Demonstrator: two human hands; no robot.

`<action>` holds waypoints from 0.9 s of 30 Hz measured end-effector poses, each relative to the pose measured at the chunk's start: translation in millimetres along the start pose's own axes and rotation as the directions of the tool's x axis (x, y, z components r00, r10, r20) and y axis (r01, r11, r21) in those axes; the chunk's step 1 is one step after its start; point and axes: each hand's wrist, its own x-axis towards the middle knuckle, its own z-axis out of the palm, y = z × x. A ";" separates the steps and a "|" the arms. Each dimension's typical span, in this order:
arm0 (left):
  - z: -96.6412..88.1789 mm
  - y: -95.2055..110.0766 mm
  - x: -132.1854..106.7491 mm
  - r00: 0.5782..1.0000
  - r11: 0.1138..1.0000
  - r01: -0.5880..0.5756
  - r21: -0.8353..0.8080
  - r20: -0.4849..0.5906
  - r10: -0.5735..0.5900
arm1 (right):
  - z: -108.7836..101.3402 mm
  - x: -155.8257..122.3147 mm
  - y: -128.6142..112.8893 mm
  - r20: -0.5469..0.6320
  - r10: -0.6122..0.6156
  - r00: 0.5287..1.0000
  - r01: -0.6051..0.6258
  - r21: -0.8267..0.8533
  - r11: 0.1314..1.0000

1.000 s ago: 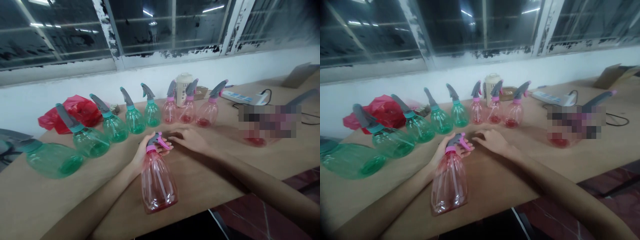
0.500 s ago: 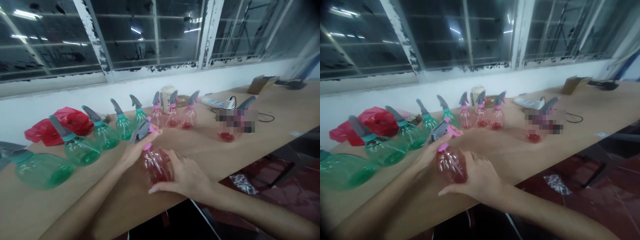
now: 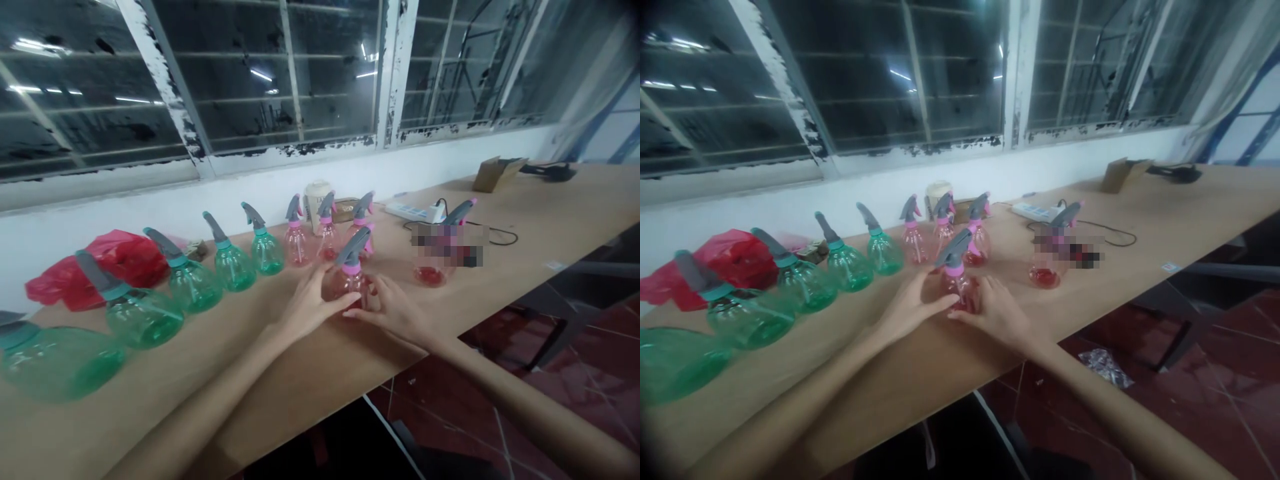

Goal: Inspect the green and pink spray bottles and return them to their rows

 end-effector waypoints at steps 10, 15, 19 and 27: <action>58.0 -13.5 45.7 0.994 0.971 -0.098 0.219 -0.024 0.105 | -29.6 3.8 59.9 -0.053 -0.030 0.998 0.028 -0.042 0.999; 75.1 -20.3 68.0 0.988 0.868 -0.132 0.479 -0.006 0.153 | -81.7 -31.7 78.4 -0.213 0.288 0.934 -0.272 0.101 0.957; 86.7 -24.0 87.0 0.985 0.786 -0.145 0.601 0.013 0.172 | -109.4 -46.3 104.8 -0.526 0.313 0.791 -0.351 0.029 0.936; 101.6 -30.8 115.7 0.978 0.709 -0.178 0.682 0.045 0.203 | -83.0 -18.7 152.2 -0.466 0.189 0.865 -0.208 0.011 0.978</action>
